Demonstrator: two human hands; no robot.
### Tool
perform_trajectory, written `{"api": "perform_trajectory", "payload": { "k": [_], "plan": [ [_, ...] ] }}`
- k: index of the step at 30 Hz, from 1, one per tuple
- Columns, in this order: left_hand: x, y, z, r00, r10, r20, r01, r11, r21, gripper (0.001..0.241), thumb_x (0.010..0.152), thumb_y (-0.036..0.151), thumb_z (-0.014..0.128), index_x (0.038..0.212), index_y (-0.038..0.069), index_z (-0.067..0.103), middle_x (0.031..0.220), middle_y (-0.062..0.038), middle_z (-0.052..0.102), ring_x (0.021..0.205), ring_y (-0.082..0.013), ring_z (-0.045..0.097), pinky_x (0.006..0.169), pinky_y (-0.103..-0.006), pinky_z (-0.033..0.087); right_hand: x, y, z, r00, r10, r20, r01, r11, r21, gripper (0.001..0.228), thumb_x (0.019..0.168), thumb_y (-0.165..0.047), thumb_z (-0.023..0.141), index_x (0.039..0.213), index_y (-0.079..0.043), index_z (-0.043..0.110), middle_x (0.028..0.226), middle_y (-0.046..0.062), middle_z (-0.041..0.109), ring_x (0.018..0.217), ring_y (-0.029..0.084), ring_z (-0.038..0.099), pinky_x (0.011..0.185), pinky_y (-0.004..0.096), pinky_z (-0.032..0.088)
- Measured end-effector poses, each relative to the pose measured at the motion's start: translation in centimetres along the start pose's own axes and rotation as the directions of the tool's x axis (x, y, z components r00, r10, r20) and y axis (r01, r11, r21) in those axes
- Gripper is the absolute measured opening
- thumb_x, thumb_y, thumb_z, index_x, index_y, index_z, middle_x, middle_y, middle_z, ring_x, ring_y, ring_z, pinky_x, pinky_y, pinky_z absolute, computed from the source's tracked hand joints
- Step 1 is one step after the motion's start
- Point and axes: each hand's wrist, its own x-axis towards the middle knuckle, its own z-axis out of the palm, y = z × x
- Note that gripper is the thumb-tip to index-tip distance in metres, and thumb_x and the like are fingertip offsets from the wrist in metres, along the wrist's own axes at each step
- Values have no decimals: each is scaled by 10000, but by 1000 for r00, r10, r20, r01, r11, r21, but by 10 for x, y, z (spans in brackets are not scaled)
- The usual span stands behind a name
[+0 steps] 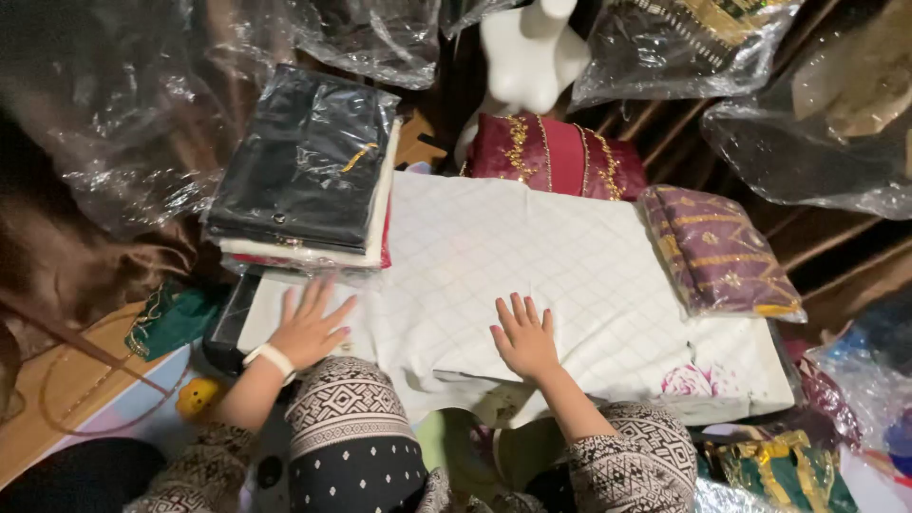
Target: The person takes a folded green garment from a suitcase and places it on a white surface. They then place a clear plastic bag over the garment, seal it, and smooth it out to remove air.
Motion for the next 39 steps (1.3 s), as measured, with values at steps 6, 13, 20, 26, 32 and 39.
{"api": "perform_trajectory", "payload": {
  "k": [6,13,20,26,32,39],
  "plan": [
    [-17,-60,14,952,-176,250,165,984,63,580,1037,590,155,1607,518,75,1731,-45,55,1599,-316,-21,1211,-641,82,-1,16,4,999,-33,3,33,999,11,676,1037,-620,172,1646,-326,169,1725,29,130,1588,277,100,1266,561,39],
    [15,0,-18,964,-201,176,164,965,207,540,1004,471,431,1532,355,432,1626,-62,408,1519,-252,359,1163,-730,157,-20,21,-12,1000,-9,-6,10,992,124,692,1033,-608,166,1656,-307,149,1728,45,121,1591,298,85,1256,596,51],
    [47,153,-104,985,119,126,-103,987,-125,694,1014,502,479,1623,254,253,1613,-168,346,1517,-362,283,1109,-750,254,-16,72,18,960,273,55,-278,951,138,808,1011,-718,192,1664,-296,-31,1717,177,-62,1573,409,-37,1164,759,52],
    [69,206,-75,946,149,288,-109,983,-150,758,1032,610,358,1654,323,33,1700,-203,55,1571,-406,36,1138,-775,109,-31,110,39,920,358,159,-382,910,159,780,1027,-691,156,1663,-282,-39,1710,210,-60,1574,380,-73,1175,718,-12],
    [76,208,-49,903,108,417,-92,994,-58,722,1032,621,343,1646,340,86,1713,-164,43,1580,-365,2,1132,-782,33,-71,115,19,958,272,93,-285,941,181,668,1056,-582,307,1641,-281,191,1717,199,19,1583,388,3,1193,708,56],
    [90,242,-58,937,250,246,-182,946,-270,691,1031,450,479,1629,183,257,1677,-210,201,1559,-386,166,1139,-770,125,-139,154,20,955,110,-275,-87,992,95,444,965,-287,577,1406,-241,613,1524,127,534,1339,331,576,1109,606,415]
  ]
}}
